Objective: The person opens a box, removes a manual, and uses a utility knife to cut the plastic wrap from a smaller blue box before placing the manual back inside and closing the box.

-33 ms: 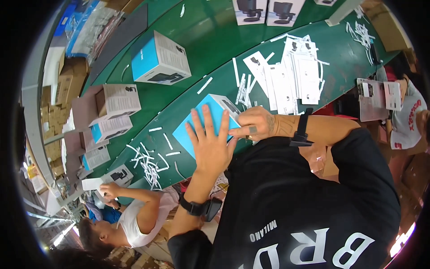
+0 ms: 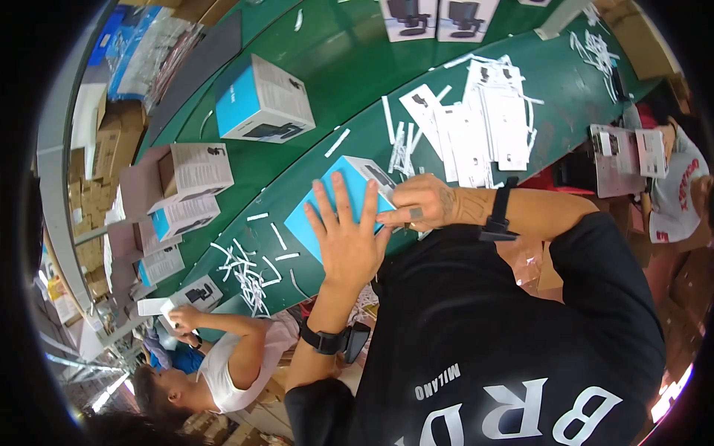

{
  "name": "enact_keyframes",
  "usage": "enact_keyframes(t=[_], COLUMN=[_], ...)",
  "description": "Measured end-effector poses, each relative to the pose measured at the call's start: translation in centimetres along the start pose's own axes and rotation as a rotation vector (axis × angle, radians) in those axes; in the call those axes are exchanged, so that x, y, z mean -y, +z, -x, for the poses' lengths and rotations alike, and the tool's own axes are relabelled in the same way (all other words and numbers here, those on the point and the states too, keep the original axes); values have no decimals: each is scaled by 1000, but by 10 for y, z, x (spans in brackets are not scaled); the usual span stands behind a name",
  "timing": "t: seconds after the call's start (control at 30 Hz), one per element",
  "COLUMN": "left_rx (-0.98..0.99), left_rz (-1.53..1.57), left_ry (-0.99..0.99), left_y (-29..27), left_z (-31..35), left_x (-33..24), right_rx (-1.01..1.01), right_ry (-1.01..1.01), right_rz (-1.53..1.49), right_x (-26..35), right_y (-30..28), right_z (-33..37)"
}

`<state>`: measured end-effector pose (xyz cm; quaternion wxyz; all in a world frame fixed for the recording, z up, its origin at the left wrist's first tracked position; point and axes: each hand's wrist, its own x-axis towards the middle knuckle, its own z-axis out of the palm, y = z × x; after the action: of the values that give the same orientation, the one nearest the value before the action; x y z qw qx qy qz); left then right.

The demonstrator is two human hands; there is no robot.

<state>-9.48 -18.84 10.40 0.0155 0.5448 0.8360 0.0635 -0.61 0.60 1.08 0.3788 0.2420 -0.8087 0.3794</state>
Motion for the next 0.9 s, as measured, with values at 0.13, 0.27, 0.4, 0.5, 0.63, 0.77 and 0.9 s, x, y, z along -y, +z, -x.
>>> enact_keyframes(t=[0.13,0.27,0.4,0.5,0.63,0.77,0.9], left_rx=[-21,-98,-155,-182,-151,17,155], left_rz=[-64,-14,109,135,121,151,184], left_ry=[91,72,8,1,80,143,174], left_y=[2,-17,-18,-13,-19,-39,-55], left_z=[6,0,-6,-2,-2,0,-4], left_x=[-1,18,27,30,41,59,72], right_rx=[50,27,2,54,238,388,327], right_ry=[13,97,281,393,504,520,431], right_rz=[55,53,-46,-122,-136,-112,-188], right_x=[13,25,28,31,25,18,10], right_y=[-4,-7,-8,-12,-30,-39,-45], right_z=[5,-2,-9,-18,-29,-41,-45])
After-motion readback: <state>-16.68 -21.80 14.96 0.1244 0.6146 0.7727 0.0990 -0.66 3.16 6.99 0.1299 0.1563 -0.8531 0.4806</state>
